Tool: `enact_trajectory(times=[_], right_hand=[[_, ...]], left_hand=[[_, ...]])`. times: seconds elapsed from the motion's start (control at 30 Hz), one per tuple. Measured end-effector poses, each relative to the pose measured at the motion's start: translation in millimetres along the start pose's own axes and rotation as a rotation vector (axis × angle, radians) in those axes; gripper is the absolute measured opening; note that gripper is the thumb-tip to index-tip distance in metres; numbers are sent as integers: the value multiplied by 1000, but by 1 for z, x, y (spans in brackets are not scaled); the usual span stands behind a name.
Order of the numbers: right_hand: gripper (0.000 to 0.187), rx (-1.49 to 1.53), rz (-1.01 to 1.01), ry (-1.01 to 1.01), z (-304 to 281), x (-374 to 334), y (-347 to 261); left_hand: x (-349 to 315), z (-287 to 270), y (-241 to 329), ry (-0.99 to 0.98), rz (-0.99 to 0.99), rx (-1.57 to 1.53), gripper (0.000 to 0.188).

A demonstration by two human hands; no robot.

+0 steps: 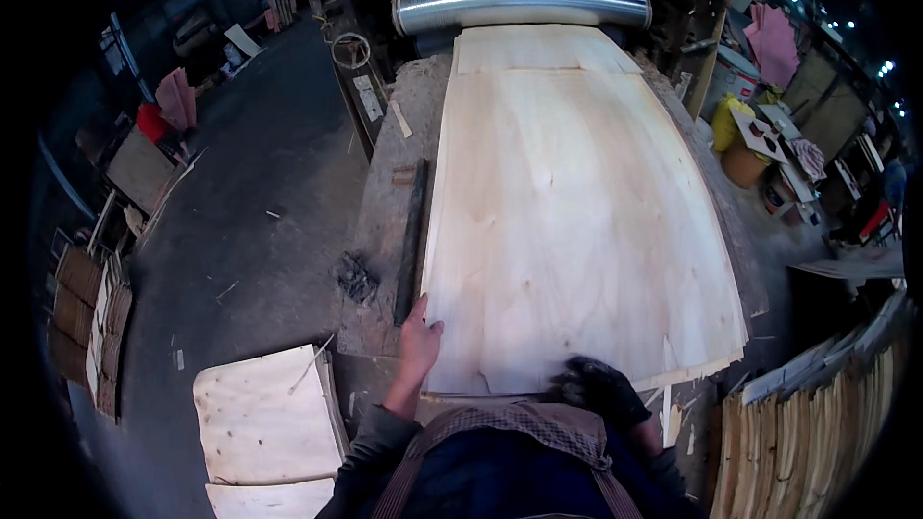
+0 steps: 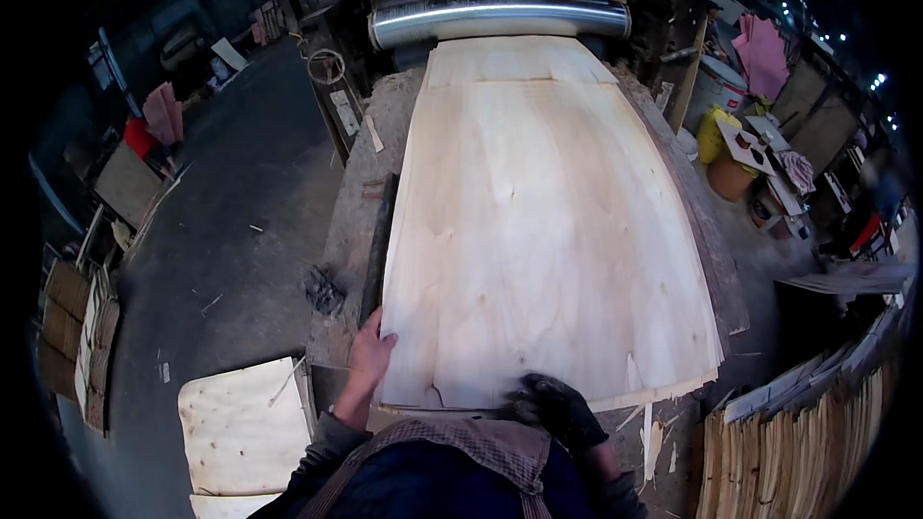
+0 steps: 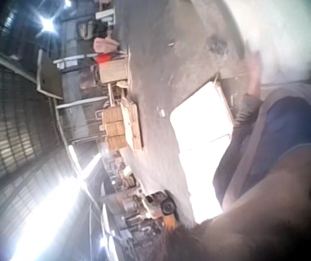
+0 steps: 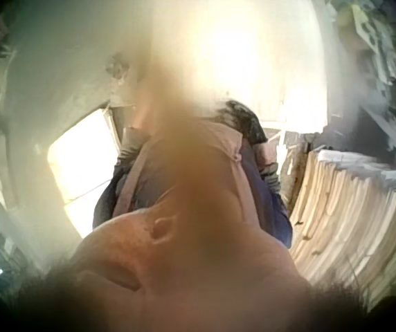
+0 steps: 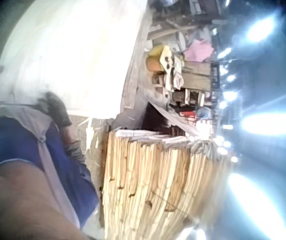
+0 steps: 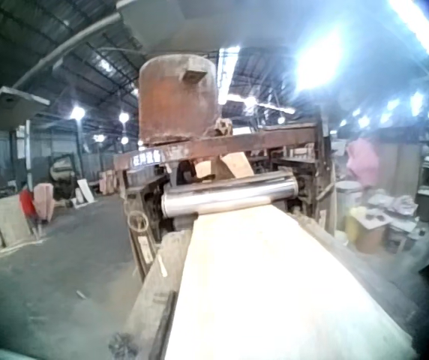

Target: The person takes wood veneer sheets from a large stack, feeds them through a roller press, uses a long pole to adjust the sheets on the output side, and places the processed sheets onto a new stack.

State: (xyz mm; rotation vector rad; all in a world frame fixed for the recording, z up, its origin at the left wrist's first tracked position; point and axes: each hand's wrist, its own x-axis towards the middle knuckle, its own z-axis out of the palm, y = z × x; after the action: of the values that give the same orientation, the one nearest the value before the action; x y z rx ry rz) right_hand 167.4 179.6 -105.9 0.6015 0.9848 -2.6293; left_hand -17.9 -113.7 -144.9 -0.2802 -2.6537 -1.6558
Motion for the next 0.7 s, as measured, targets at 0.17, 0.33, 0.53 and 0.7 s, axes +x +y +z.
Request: enact_trajectory(times=[0.17,0.33,0.53,0.7], right_hand=[[26,0,27,211,-43,-24,29],[25,-257,-116,392,-26,-39,18],[14,-1009,-380,379,-21,-1,-20],[19,-106,-238,213,-6,99,-88]], left_hand=[[5,-30,59,-90,-144,-553,47],[5,-46,103,-33,-147,-721,53],[18,-33,47,-6,-164,-346,53],[-17,10,6,33,-61,207,60]])
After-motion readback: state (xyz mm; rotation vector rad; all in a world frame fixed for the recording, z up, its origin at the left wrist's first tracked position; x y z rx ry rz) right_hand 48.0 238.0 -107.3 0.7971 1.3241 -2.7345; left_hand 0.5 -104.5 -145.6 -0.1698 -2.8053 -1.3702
